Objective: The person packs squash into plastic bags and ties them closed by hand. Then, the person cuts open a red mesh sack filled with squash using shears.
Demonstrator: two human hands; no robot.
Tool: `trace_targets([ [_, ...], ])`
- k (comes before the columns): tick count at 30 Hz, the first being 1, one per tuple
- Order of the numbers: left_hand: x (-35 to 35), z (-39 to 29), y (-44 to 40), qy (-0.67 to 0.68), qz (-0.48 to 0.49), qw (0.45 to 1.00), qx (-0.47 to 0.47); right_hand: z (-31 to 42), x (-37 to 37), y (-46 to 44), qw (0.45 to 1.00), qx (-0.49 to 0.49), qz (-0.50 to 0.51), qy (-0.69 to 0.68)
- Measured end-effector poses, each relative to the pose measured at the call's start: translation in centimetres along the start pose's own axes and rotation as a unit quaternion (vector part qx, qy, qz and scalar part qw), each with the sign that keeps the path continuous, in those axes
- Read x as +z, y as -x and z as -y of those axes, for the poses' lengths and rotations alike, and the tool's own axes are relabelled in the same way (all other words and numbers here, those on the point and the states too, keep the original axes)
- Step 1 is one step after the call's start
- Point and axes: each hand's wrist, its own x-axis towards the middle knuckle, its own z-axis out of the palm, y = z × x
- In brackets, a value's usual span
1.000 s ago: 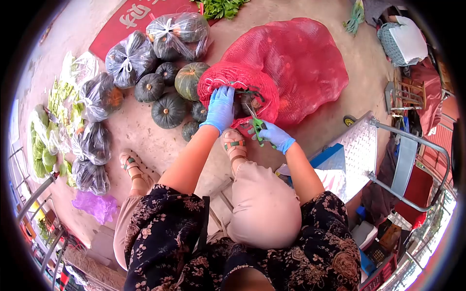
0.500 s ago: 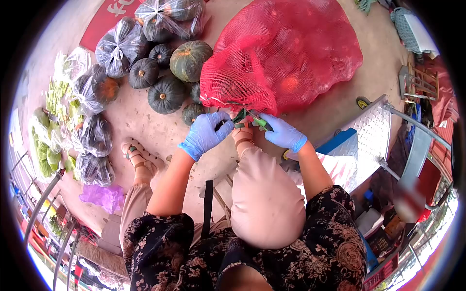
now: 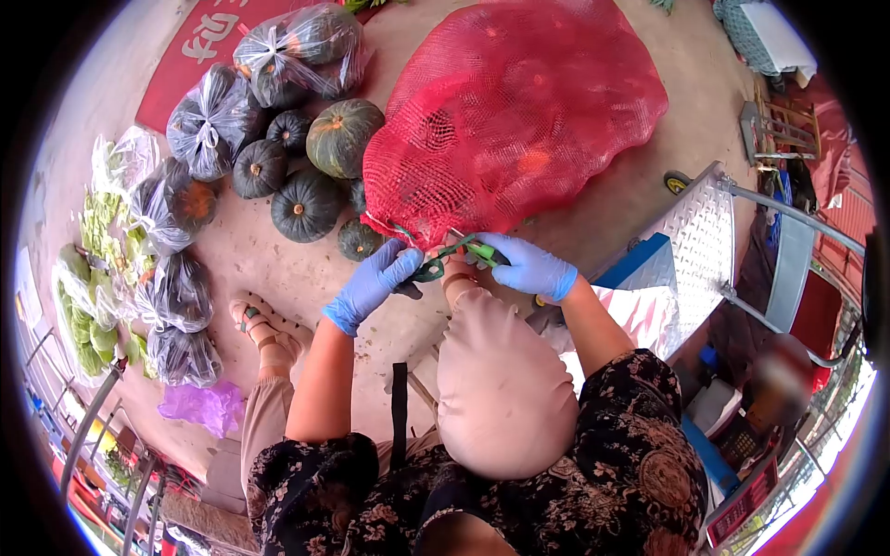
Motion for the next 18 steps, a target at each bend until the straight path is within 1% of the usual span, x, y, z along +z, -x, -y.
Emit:
trace_targets([
  [1, -0.4, 0.8, -1.0, 0.006, -0.017, 0.999, -0.044, -1.0, 0.4, -0.2, 0.999, 0.005, -0.007, 0.05],
  [4, 0.9, -0.5, -3.8, 0.024, -0.077, 0.995, 0.049, -1.4, 0.8, -0.2, 1.0, -0.008, 0.002, 0.009],
  [5, 1.4, -1.4, -4.7, 0.111, -0.089, 0.986, 0.092, -1.3, 0.7, 0.1, 1.0, 0.016, 0.006, 0.012],
  [6, 1.9, -2.2, -5.3, 0.135, -0.13, 0.975, 0.12, -1.7, 0.6, 0.3, 1.0, 0.017, -0.002, 0.009],
  [8, 1.5, -2.7, -7.1, 0.261, -0.093, 0.948, 0.157, -3.0, 0.3, 1.1, 1.0, 0.021, -0.014, 0.001],
  [9, 1.7, -3.7, -6.9, 0.278, -0.08, 0.938, 0.193, -3.0, -0.3, 1.7, 0.992, 0.047, -0.006, -0.118],
  [10, 1.9, -4.6, -6.6, 0.294, -0.068, 0.926, 0.227, -2.5, -1.0, 2.4, 0.969, 0.073, 0.002, -0.238],
  [11, 0.8, -4.0, -7.0, 0.303, -0.051, 0.917, 0.253, -2.2, -1.6, 2.9, 0.93, 0.099, 0.012, -0.354],
  [12, 0.0, -3.5, -7.5, 0.298, -0.061, 0.913, 0.272, -2.0, -1.9, 3.0, 0.895, 0.076, -0.002, -0.439],
  [14, -2.7, -0.4, -8.5, 0.334, -0.083, 0.914, 0.216, -1.6, -1.9, 2.3, 0.796, 0.035, -0.027, -0.604],
  [17, -1.4, 1.0, -7.7, 0.409, -0.078, 0.896, 0.153, -1.5, -0.6, -0.6, 0.707, 0.023, 0.012, -0.707],
  [18, -0.8, 1.2, -7.2, 0.377, -0.077, 0.914, 0.129, -1.5, -0.1, -1.5, 0.701, 0.034, 0.027, -0.712],
])
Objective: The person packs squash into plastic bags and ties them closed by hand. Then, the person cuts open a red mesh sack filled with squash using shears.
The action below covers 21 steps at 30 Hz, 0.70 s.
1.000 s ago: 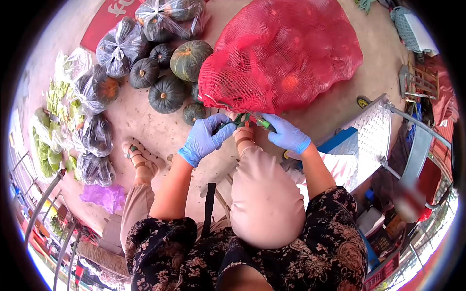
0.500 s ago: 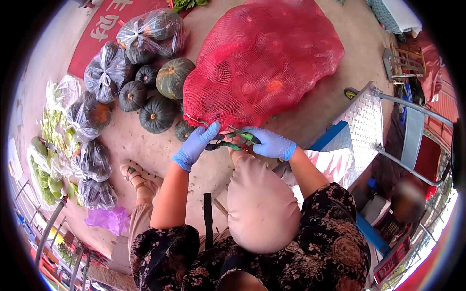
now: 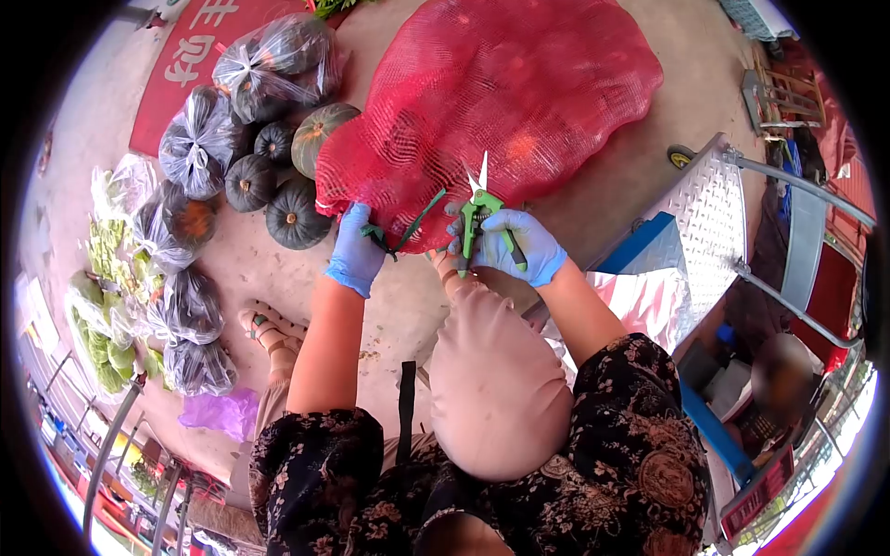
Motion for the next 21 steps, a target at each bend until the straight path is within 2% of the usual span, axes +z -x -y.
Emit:
trace_targets([
  [2, 0.8, 0.7, 1.0, -0.075, -0.004, 0.996, -0.045, -0.8, 0.1, -1.5, 0.999, 0.037, 0.006, -0.014],
  [3, 1.3, 0.8, 1.3, -0.095, 0.033, 0.991, -0.09, -0.9, 0.5, -1.9, 0.999, 0.039, -0.022, -0.002],
  [6, 0.7, 1.8, -0.3, -0.095, 0.005, 0.989, -0.117, -0.7, 0.5, -1.5, 0.997, 0.057, -0.014, -0.056],
  [7, 1.5, 2.1, -0.8, -0.095, -0.074, 0.987, -0.102, -0.6, 0.6, -1.4, 0.995, 0.062, -0.027, -0.068],
  [10, -1.1, 3.3, -1.9, -0.154, -0.062, 0.986, -0.028, -0.5, 0.6, -1.1, 0.989, 0.076, -0.07, -0.11],
  [14, -2.3, 5.3, -0.8, -0.192, -0.008, 0.979, 0.066, -1.1, 0.5, -2.6, 0.986, 0.035, -0.11, -0.117],
  [19, -3.7, 5.4, -0.4, -0.156, 0.009, 0.987, 0.026, -1.3, 1.5, -4.5, 0.97, -0.013, -0.214, -0.114],
  [21, -3.2, 6.1, -0.3, -0.16, -0.007, 0.981, 0.106, -1.5, 1.4, -5.1, 0.967, -0.021, -0.231, -0.106],
])
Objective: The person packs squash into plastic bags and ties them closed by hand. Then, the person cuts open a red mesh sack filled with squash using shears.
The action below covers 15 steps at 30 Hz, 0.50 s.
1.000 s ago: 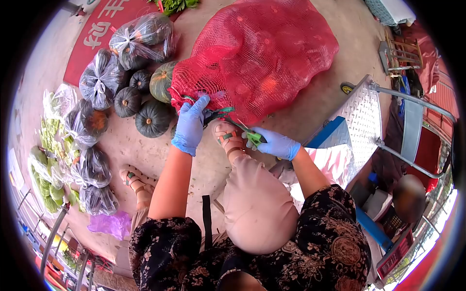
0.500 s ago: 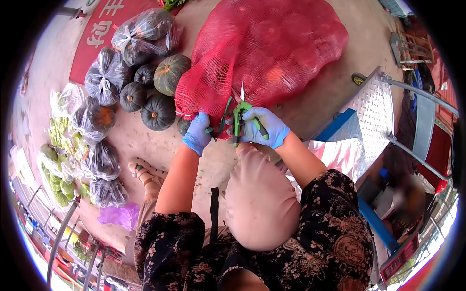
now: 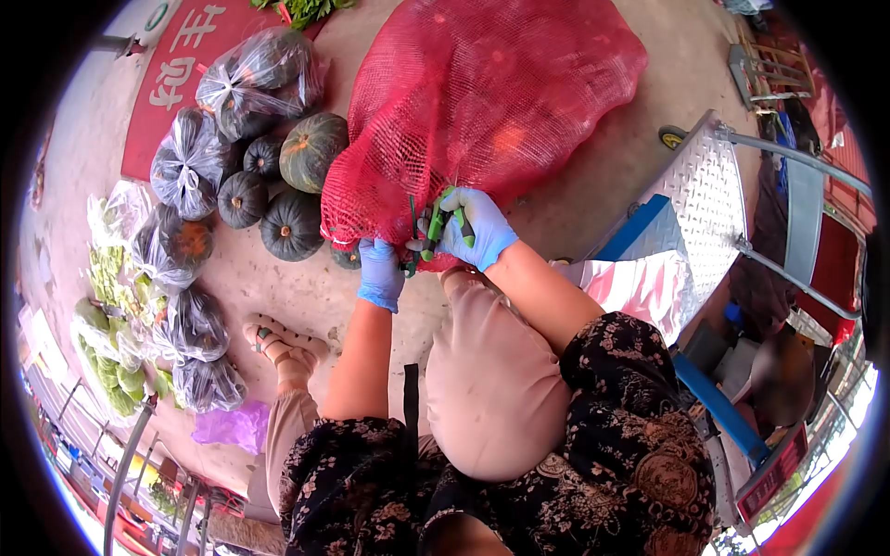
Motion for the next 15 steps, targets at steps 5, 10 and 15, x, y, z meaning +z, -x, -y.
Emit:
trace_targets([
  [5, 0.2, -0.1, 0.7, 0.027, -0.075, 0.996, 0.027, 0.0, -2.0, 0.8, 0.996, -0.053, 0.011, 0.075],
  [10, -1.1, 0.1, 0.3, 0.032, -0.056, 0.997, 0.035, -0.5, -2.9, 2.9, 0.992, -0.005, 0.025, 0.122],
  [15, -2.1, 0.2, -0.2, 0.099, -0.058, 0.993, -0.021, -1.9, -2.0, 4.1, 0.99, 0.021, 0.04, 0.131],
])
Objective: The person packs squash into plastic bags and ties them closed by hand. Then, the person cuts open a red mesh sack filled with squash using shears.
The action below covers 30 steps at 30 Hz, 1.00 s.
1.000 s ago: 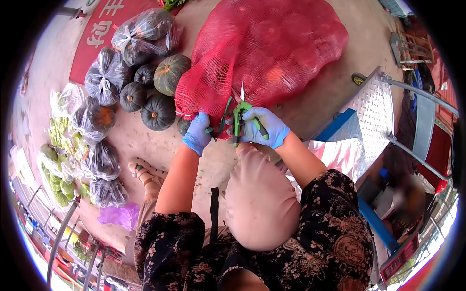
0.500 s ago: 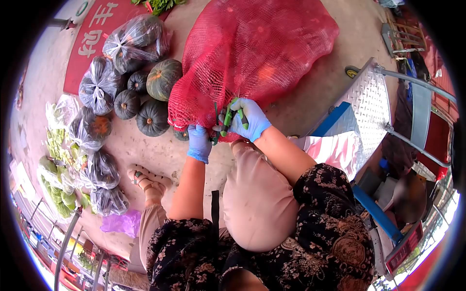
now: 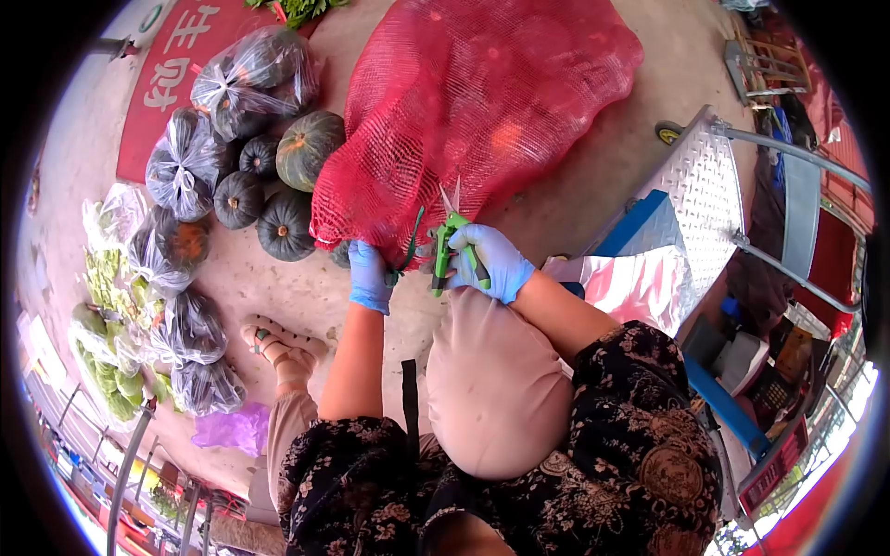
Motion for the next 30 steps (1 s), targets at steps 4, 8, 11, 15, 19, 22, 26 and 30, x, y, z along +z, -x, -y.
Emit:
trace_targets([
  [4, 0.1, -0.6, 0.7, 0.091, 0.041, 0.994, -0.048, 1.3, -0.6, -1.4, 0.998, 0.001, 0.009, -0.058],
  [8, 1.3, -2.4, 1.7, -0.008, 0.12, 0.984, -0.129, 1.4, -0.4, -1.8, 0.999, -0.011, -0.01, -0.028],
  [11, 0.5, -1.2, -0.1, -0.284, 0.089, 0.949, -0.108, 1.6, -1.3, -2.3, 1.0, -0.027, -0.013, -0.003],
  [15, -1.3, 2.2, -1.5, -0.179, 0.021, 0.982, -0.05, 1.4, -1.3, -3.1, 0.998, -0.046, -0.052, -0.005],
  [19, 1.6, 1.3, -0.7, -0.051, -0.054, 0.993, -0.096, 0.2, -0.6, -3.9, 0.987, -0.132, -0.081, 0.047],
  [22, 2.9, 1.5, -1.8, 0.017, -0.089, 0.994, -0.058, -0.4, 0.0, -4.4, 0.973, -0.213, -0.086, 0.036],
  [26, 3.3, 2.6, -2.2, 0.004, -0.098, 0.992, -0.08, -0.4, 0.2, -4.9, 0.965, -0.244, -0.096, -0.006],
  [30, 4.9, 2.3, -1.0, -0.007, -0.097, 0.993, -0.063, -0.4, -0.2, -5.3, 0.959, -0.263, -0.104, -0.014],
])
